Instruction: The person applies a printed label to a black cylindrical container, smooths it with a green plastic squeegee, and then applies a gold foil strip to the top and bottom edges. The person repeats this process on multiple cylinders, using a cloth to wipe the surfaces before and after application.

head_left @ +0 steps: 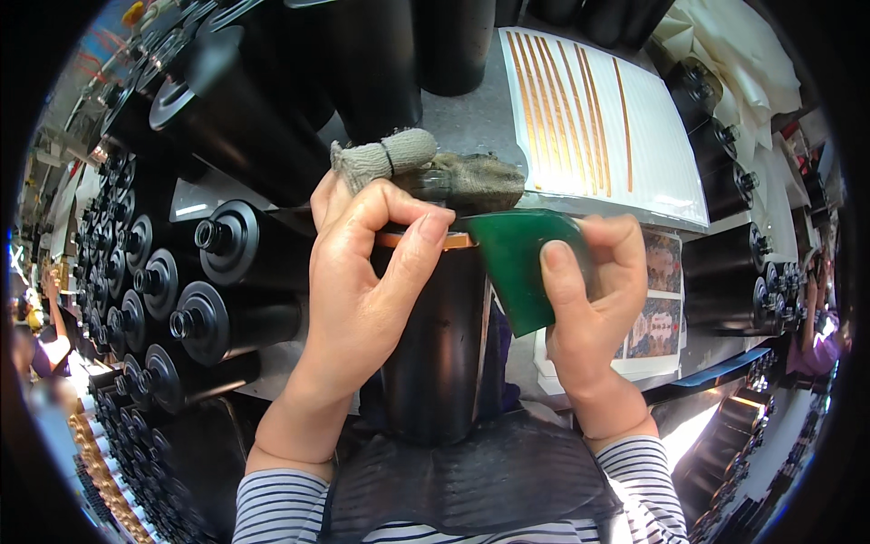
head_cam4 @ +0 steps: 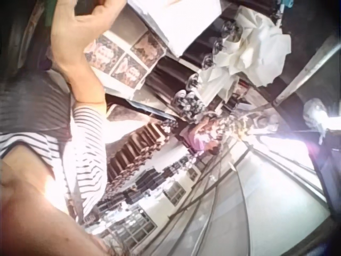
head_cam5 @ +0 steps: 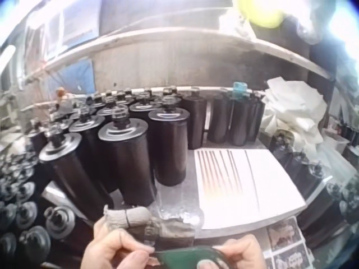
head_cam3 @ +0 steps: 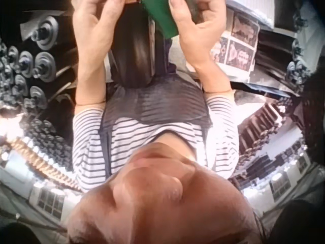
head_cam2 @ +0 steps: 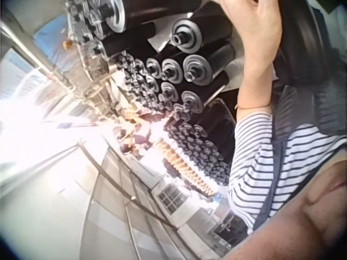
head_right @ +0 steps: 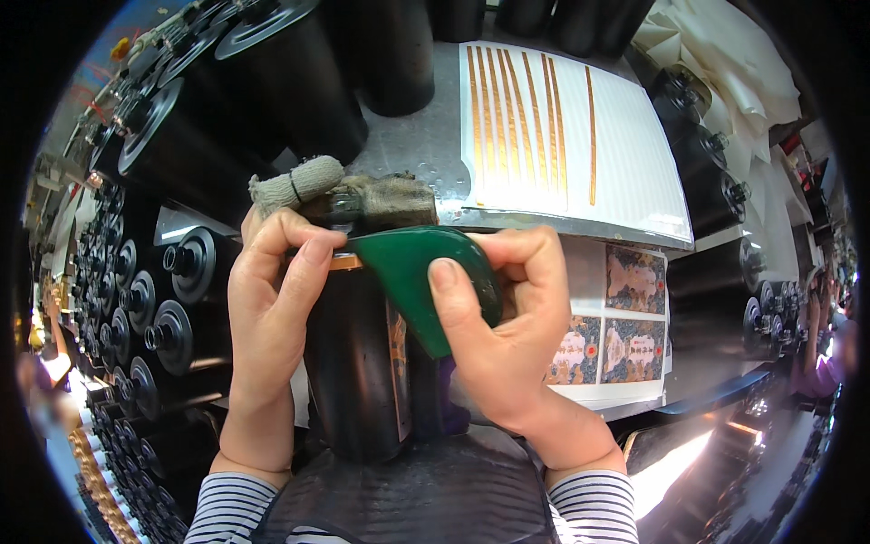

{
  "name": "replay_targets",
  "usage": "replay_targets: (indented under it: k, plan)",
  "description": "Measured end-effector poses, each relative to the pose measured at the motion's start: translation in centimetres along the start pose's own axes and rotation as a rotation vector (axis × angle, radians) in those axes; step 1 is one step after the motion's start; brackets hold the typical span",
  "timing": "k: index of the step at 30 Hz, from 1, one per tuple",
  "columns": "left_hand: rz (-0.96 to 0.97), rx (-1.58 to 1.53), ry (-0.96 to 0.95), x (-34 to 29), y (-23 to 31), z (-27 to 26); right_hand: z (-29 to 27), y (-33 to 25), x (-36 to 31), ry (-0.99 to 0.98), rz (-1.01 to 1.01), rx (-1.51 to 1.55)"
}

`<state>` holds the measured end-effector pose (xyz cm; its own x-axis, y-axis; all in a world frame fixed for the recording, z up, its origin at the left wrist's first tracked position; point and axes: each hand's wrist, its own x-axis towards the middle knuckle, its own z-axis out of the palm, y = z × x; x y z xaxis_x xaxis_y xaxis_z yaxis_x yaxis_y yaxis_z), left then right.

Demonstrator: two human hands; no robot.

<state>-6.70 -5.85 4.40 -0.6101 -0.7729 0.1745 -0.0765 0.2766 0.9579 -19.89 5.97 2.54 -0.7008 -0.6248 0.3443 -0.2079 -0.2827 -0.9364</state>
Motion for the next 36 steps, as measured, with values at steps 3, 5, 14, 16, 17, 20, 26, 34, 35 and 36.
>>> replay_targets:
  k: [3,5,14,16,17,20,26,34,35,36]
  plan:
    - [-0.006,0.021,0.062,-0.4,0.1,0.0,-0.7,0.6,-0.2,0.101,-0.032,-0.059]
    - [0.137,0.014,0.189,-1.7,-0.7,-0.2,-1.7,1.9,-0.7,0.105,-0.088,-0.125]
    - [0.236,0.297,0.094,-5.7,-0.9,-0.5,1.5,-2.1,-1.3,-0.359,-0.694,-0.354]
    - [0.327,0.525,0.070,-5.8,-0.3,-0.8,1.4,-1.7,-1.8,-0.100,-0.583,-0.286]
    - [0.423,0.642,0.148,-5.6,-0.4,-0.5,1.3,-1.0,-2.0,0.040,-0.494,-0.231]
    - [0.596,0.771,0.322,-5.7,0.5,1.1,-2.8,1.7,-0.9,0.249,-0.141,-0.126]
    - [0.725,0.781,0.148,-3.7,1.1,2.3,-2.5,4.0,-0.9,0.206,0.161,0.030]
    - [-0.126,-0.318,-0.121,-6.7,-5.9,-1.4,4.3,-1.5,-2.0,-0.289,-0.655,-0.306]
    - [-0.115,-0.406,-0.139,-6.9,-7.2,-1.1,4.1,-3.0,-1.8,-0.474,-0.604,-0.160]
    - [-0.219,-0.653,-0.191,-5.9,-5.2,-1.4,3.1,-3.4,-1.6,-0.586,-0.486,-0.025]
